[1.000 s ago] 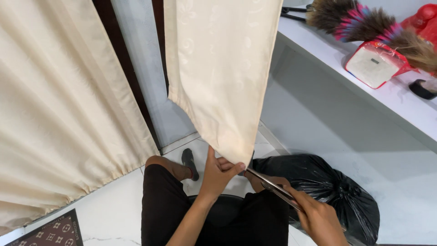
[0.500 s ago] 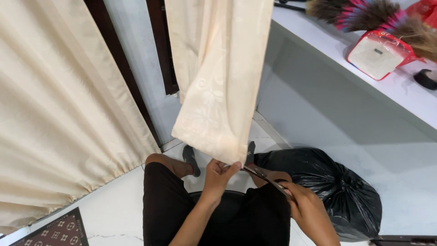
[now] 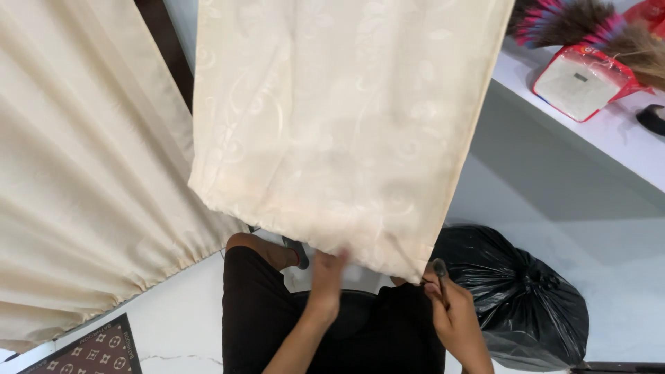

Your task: Installing small tension rods or support rods into a set of curtains and placing them on a window frame.

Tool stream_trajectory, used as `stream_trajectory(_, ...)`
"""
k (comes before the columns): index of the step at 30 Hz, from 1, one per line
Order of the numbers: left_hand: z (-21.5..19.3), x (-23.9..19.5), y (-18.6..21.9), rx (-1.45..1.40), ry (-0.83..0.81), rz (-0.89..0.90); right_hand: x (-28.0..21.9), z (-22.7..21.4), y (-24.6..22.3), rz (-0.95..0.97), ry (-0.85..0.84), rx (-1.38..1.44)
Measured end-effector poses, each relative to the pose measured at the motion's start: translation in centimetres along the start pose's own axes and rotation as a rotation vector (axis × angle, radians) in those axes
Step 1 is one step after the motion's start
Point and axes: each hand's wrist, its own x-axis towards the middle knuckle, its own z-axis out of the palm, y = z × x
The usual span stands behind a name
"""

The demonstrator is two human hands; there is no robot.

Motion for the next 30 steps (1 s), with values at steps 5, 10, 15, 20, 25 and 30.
stream_trajectory(5, -2.1, 0.6, 4.8, -0.140, 0.199, 0.212, -0.5, -0.5, 1.0, 0.043, 0.016, 0.010)
stream_trajectory(10, 0.1, -0.7, -0.6, 0.131, 0.128, 0.130, 0.0, 1.7, -0.1, -0.024, 0.021, 0.004)
stream_trajectory(15, 2.7, -2.0, 2.0, 0.158, -0.067, 0.246, 0.2, 1.7, -0.3, 0.053, 0.040, 0.021)
stream_trajectory(20, -3.2, 0.8, 5.0, -0.062, 0.204, 0.313, -0.1, -0.1, 1.3, 0.078, 0.031, 0.033)
stream_trajectory(25, -1.5, 0.3, 4.5, 0.078, 0.276, 0.289, 0.3, 1.2, 0.4, 0.048, 0.033, 0.032)
stream_trajectory(30, 1.3, -0.2, 5.6, 0.100, 0.082, 0.193, 0.4, 1.8, 0.3, 0.169, 0.098, -0.030)
